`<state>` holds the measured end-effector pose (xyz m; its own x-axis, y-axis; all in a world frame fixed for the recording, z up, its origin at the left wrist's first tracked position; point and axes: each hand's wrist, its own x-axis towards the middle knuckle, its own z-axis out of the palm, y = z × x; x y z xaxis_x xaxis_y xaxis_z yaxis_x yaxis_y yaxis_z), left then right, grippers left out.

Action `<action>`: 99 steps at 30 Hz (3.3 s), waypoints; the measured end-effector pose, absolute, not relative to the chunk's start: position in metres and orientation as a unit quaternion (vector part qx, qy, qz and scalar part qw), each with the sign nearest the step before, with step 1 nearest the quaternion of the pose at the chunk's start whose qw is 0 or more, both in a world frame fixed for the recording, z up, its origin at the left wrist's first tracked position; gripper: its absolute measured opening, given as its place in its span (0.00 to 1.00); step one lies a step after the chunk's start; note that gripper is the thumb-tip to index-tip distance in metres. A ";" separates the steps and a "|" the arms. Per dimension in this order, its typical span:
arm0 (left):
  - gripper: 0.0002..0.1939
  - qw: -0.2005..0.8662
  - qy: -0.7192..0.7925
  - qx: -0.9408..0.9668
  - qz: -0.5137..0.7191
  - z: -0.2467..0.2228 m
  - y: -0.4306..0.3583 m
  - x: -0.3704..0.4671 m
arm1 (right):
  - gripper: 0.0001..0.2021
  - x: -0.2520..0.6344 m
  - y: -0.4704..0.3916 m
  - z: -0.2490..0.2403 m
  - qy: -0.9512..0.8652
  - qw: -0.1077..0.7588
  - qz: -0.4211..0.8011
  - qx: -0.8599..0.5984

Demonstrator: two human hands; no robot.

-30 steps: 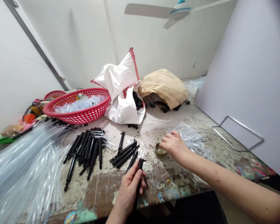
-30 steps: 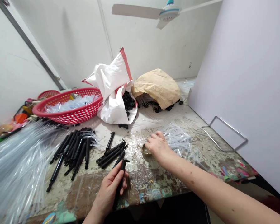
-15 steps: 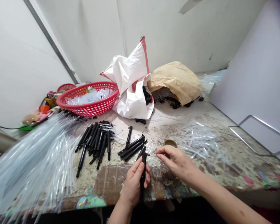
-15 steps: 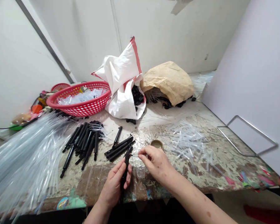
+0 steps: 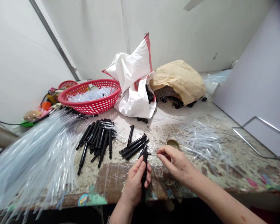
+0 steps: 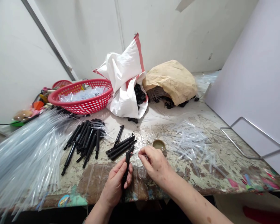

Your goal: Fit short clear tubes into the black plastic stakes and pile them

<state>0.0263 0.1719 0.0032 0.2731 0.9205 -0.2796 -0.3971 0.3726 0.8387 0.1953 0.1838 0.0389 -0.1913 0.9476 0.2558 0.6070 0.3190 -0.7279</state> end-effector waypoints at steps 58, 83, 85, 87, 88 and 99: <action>0.25 0.023 0.735 0.559 0.383 0.016 0.264 -0.121 | 0.10 0.147 0.282 0.032 -0.836 0.108 0.097 -0.528; 0.28 0.469 0.474 0.551 0.501 0.011 0.189 0.017 | 0.16 0.235 0.212 0.085 -0.678 0.298 0.300 -0.602; 0.32 0.567 0.480 0.434 0.509 0.010 0.185 0.017 | 0.17 0.268 0.224 0.072 -0.627 0.311 0.275 -0.660; 0.32 0.639 0.452 0.371 0.500 0.007 0.185 0.017 | 0.15 0.296 0.233 0.056 -0.625 0.267 0.205 -0.705; 0.31 0.657 0.438 0.358 0.499 0.006 0.185 0.018 | 0.14 0.307 0.236 0.047 -0.638 0.233 0.172 -0.713; 0.18 0.716 0.392 0.294 0.497 0.001 0.200 0.020 | 0.09 0.303 0.264 0.006 -0.694 0.094 0.069 -0.710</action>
